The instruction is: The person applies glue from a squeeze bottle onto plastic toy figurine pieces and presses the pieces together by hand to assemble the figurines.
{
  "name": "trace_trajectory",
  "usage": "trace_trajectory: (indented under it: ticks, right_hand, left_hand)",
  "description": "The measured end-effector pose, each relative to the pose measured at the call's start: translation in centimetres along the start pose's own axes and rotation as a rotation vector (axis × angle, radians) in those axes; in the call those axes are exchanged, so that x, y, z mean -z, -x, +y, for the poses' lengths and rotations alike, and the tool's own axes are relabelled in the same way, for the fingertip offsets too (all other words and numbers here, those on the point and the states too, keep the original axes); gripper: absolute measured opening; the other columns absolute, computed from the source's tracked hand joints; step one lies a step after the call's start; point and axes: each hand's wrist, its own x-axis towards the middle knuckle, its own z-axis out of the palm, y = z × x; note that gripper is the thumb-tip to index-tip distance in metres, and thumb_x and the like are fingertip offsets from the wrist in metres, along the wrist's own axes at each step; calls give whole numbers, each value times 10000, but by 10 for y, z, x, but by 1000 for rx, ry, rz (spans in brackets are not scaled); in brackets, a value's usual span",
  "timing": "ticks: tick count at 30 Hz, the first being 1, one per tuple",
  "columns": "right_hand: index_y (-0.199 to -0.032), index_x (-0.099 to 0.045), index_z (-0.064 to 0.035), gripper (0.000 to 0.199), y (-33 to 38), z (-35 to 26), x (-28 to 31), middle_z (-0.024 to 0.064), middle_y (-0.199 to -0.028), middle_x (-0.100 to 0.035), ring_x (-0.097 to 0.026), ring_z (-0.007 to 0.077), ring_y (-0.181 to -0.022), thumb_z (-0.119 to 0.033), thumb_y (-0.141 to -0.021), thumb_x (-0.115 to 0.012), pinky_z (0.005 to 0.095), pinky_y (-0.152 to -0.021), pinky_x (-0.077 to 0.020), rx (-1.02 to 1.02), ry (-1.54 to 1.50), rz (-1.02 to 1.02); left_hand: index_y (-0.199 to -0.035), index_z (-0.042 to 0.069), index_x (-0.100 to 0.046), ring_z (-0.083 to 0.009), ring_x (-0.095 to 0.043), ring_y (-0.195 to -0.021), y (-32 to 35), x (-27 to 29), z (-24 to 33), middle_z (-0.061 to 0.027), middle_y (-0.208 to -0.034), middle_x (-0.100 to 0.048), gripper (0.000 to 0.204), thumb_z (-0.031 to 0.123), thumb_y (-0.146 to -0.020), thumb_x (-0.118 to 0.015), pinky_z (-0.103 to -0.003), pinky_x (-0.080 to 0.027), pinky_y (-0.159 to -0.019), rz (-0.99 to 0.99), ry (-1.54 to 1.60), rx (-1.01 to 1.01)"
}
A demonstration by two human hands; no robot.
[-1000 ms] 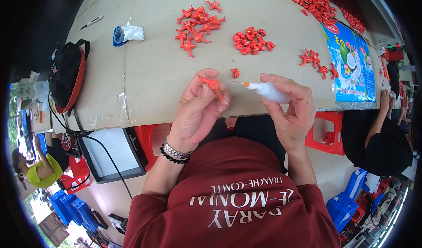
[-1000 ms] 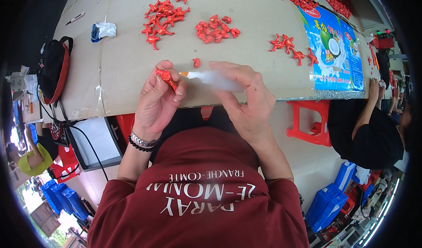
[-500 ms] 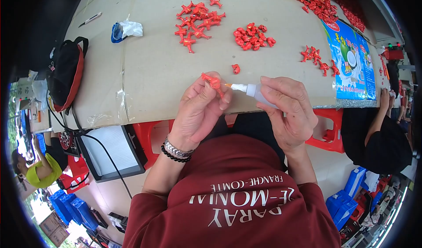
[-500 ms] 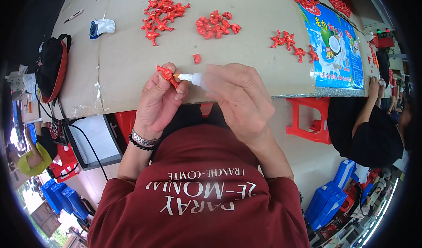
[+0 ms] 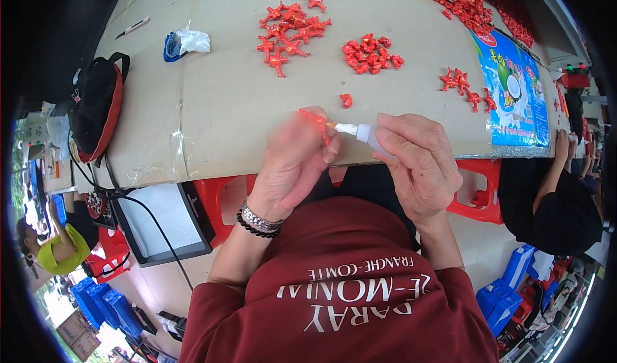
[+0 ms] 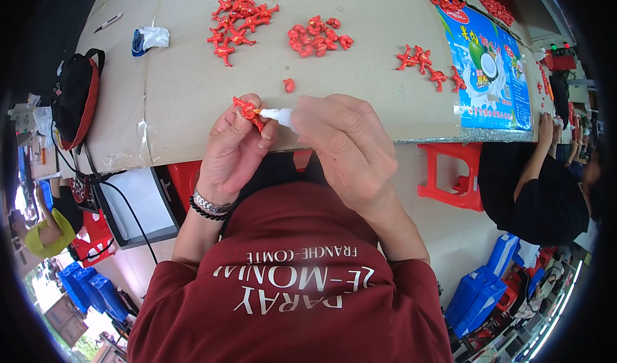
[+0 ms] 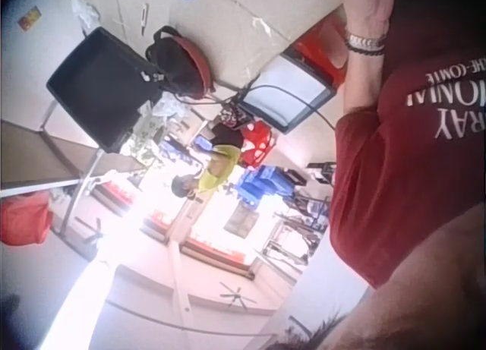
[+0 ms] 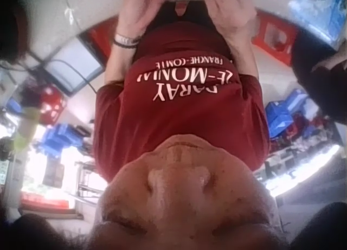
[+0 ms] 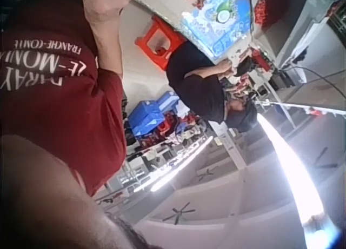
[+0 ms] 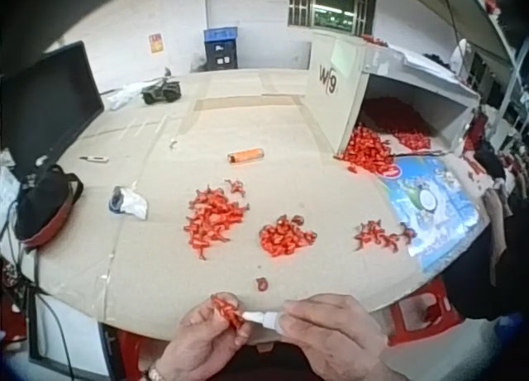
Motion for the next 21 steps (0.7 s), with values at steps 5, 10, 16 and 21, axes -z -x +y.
trace_trajectory:
  ticks: [5, 10, 16, 21]
  right_hand:
    - [-946, -668, 11, 358, -1, 0, -1, 115, -952, -659, -625, 280, -807, 76, -601, -740, 341, -654, -521, 7, 4, -5]
    - [-933, -668, 13, 336, 0, 1, -2, 110, -950, -656, -625, 278, -800, 74, -609, -736, 342, -654, -521, 8, 13, -2]
    - [-925, -667, 16, 327, 0, 2, -1, 110, -952, -656, -625, 279, -794, 76, -610, -733, 339, -646, -522, 13, 37, 1]
    - [-924, -667, 15, 335, 0, 2, 0, 115, -954, -658, -625, 280, -798, 79, -602, -731, 337, -645, -523, 15, 40, 5]
  left_hand:
    - [-1041, 51, -551, -138, -546, -794, 1, 0, 0, -40, -930, -602, 172, 193, -946, -574, -250, -420, -690, -5, -1, -5]
    - [-1045, 53, -551, -136, -549, -797, 0, 0, -1, -41, -931, -605, 166, 186, -948, -570, -250, -420, -692, -10, 1, -2]
    - [-1029, 57, -550, -135, -532, -790, 0, -4, 0, -37, -896, -589, 152, 184, -949, -569, -252, -416, -701, 5, -14, -15]
    - [-1009, 65, -549, -129, -517, -801, -1, -3, 1, -32, -869, -566, 143, 192, -947, -573, -255, -417, -726, -28, -82, -48]
